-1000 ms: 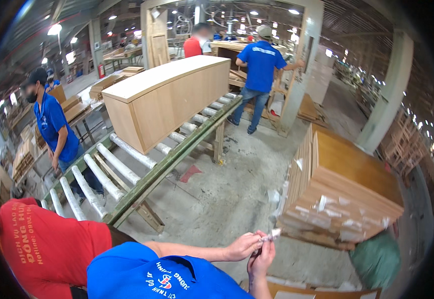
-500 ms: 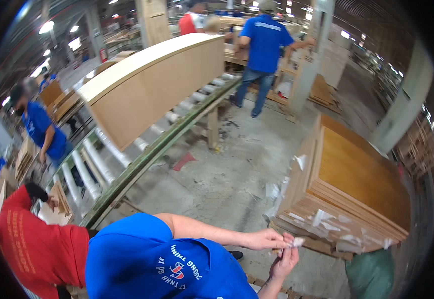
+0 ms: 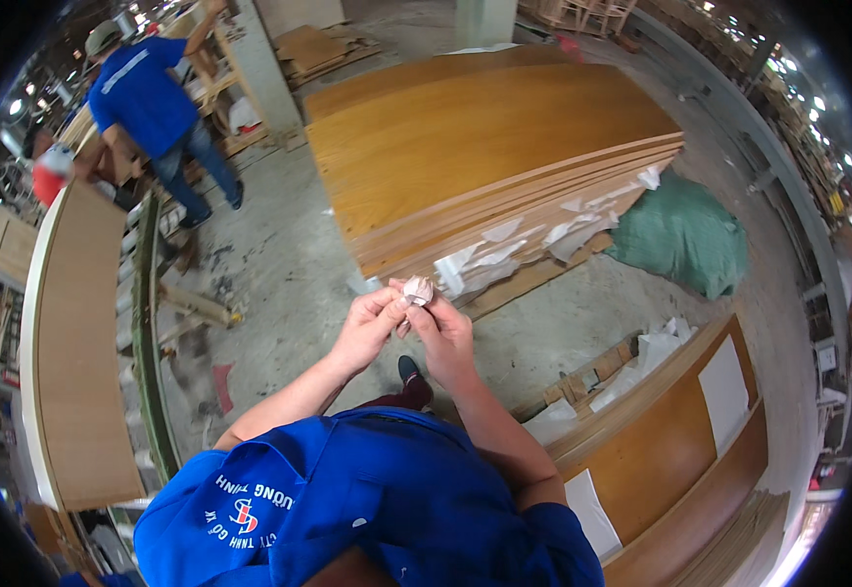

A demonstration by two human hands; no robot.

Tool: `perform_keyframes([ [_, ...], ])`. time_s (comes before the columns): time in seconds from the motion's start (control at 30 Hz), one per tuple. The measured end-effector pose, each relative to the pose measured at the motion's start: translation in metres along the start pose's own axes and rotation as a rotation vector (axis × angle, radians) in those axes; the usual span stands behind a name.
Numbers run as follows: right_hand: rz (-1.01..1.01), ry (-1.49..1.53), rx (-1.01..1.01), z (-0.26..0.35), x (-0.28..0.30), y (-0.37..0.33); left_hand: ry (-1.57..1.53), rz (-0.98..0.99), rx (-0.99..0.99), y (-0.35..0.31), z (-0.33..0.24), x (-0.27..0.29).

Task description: The person wipes the surface of wooden panels on a roller conveyor using a small cloth. They move along the line, wiping multiple panels one at a time, then stack the finished panels on a nearby table.

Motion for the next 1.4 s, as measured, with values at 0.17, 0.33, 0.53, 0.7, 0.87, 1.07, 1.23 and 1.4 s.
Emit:
perform_keyframes([
  [0.17,-0.120,0.039,-0.239,-0.023,0.049,0.066,-0.158,0.115,0.163,0.069,0.049,-0.019],
  [0.33,-0.215,-0.205,-0.018,-0.012,0.118,0.140,0.334,0.386,0.280,0.121,0.100,-0.020],
  [0.53,-0.127,-0.169,-0.010,-0.043,0.191,0.214,0.748,0.474,0.342,0.138,0.169,0.037],
  [0.7,-0.023,0.079,-0.232,-0.100,0.197,0.289,0.894,0.246,0.439,0.129,0.206,0.075],
  [0.87,0.224,0.212,-0.281,-0.138,0.163,0.349,0.977,-0.226,0.645,0.087,0.240,0.122],
  [1.07,0.316,0.310,-0.525,-0.203,0.114,0.375,0.591,-0.932,1.007,-0.072,0.270,0.124],
  [1.23,0.407,0.294,-0.591,-0.238,0.057,0.373,0.579,-0.976,1.356,-0.182,0.286,0.054],
  [1.4,0.479,0.009,-0.414,-0.261,0.003,0.384,0.446,-0.975,1.361,-0.218,0.325,0.024],
])
Point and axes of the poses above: each hand's wrist, its own y-axis towards the middle knuckle, its own x-axis out of the back of the hand, z = x × y, the point moved 10 cm from there along y, towards the middle knuckle, and after that the axes turned 2 degrees about -z, right-handed, at the moved point
